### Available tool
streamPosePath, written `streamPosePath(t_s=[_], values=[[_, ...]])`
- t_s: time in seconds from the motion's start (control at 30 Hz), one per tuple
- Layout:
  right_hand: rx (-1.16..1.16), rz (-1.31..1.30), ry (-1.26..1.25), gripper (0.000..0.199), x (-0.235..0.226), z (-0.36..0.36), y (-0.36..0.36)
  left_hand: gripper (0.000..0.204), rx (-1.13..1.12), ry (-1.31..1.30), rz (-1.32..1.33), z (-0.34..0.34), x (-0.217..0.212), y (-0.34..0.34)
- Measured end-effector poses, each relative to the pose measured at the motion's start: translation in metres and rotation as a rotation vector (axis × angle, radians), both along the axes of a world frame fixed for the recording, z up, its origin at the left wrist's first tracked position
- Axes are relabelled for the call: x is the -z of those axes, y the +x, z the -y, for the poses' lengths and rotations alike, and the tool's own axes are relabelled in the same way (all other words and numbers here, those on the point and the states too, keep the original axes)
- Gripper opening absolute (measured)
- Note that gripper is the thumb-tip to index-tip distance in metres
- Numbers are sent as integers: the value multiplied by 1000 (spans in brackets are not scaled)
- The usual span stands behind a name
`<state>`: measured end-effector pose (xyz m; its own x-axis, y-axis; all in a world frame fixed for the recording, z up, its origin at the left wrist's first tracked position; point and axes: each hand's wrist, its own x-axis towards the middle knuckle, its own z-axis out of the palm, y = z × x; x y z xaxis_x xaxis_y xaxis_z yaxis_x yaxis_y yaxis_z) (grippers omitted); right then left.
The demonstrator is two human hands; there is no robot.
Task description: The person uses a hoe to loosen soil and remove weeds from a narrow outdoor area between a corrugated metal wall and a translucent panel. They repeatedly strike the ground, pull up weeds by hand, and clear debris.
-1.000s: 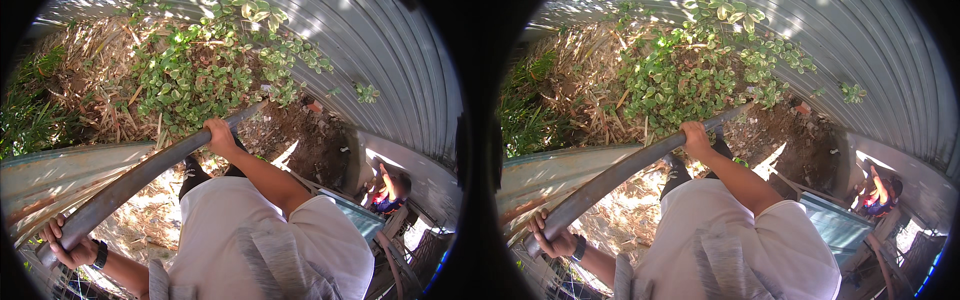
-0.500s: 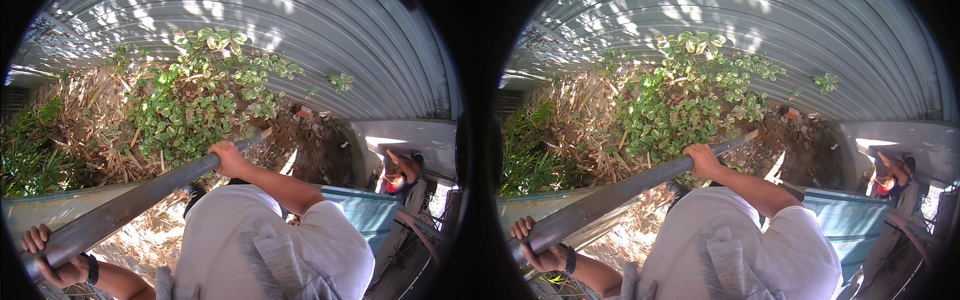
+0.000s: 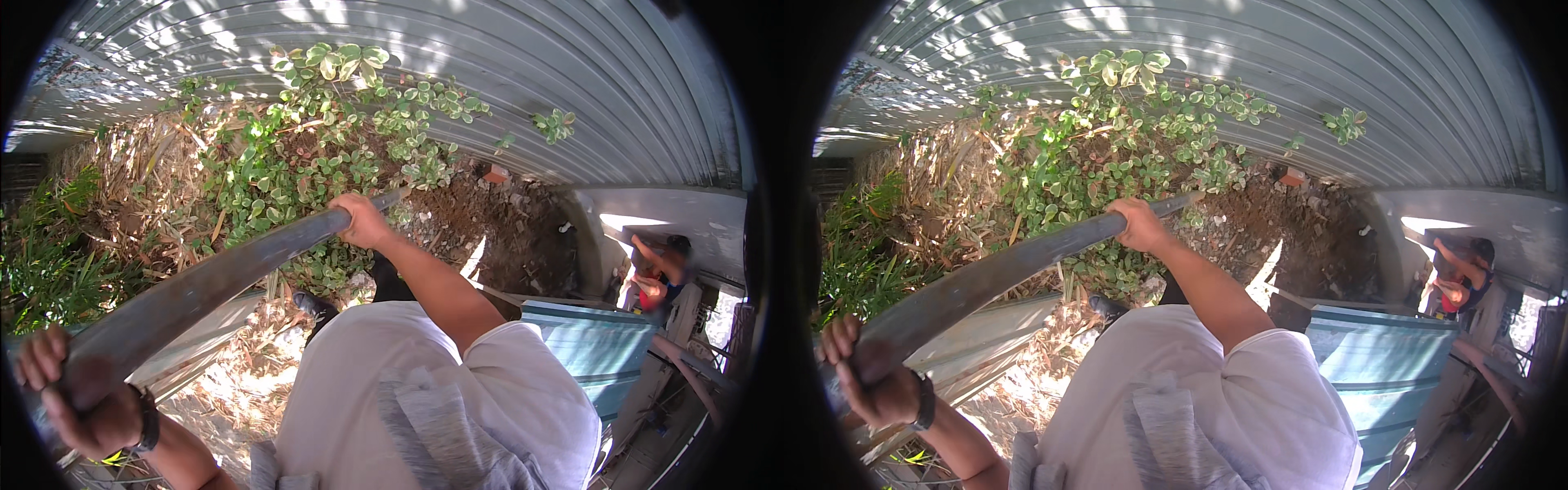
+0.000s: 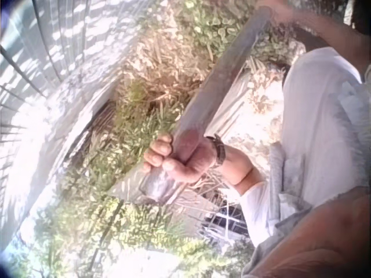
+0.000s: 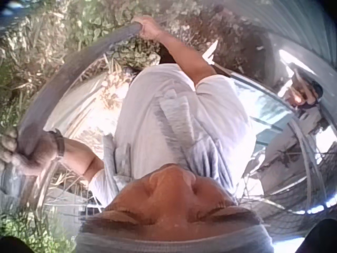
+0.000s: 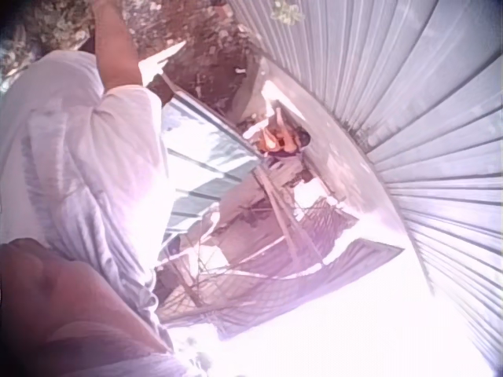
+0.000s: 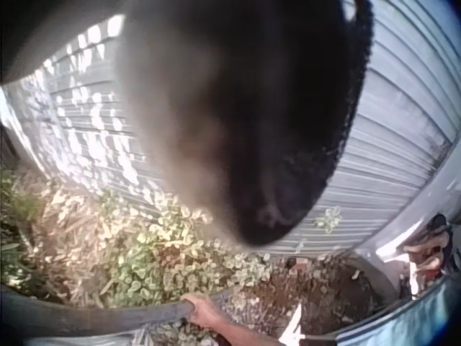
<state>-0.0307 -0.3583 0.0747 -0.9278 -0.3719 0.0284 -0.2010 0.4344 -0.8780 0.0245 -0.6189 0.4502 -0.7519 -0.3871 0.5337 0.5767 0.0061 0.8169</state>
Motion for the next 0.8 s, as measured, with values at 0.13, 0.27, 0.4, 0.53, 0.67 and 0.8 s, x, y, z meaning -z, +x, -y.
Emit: streamPosePath(t_s=[0.13, 0.27, 0.4, 0.53, 0.67, 0.8], values=[[-1, 24, 1, 42, 89, -19, 10, 38, 129, 93, -13, 41, 90, 56], [-54, -26, -25, 45, 126, 13, 35, 33, -56, 117, 89, 105, 112, 106], [-431, 168, 187, 40, 140, 53, 14, 15, -383, 280, 219, 129, 132, 119], [-960, 402, 309, 34, 151, 94, -12, 21, -908, 265, 416, 162, 149, 144], [-922, 487, 394, 34, 149, 108, -3, 19, -968, 406, 546, 187, 148, 157], [-398, 183, 180, 39, 133, 81, 28, 19, -679, 429, 381, 169, 123, 132]])
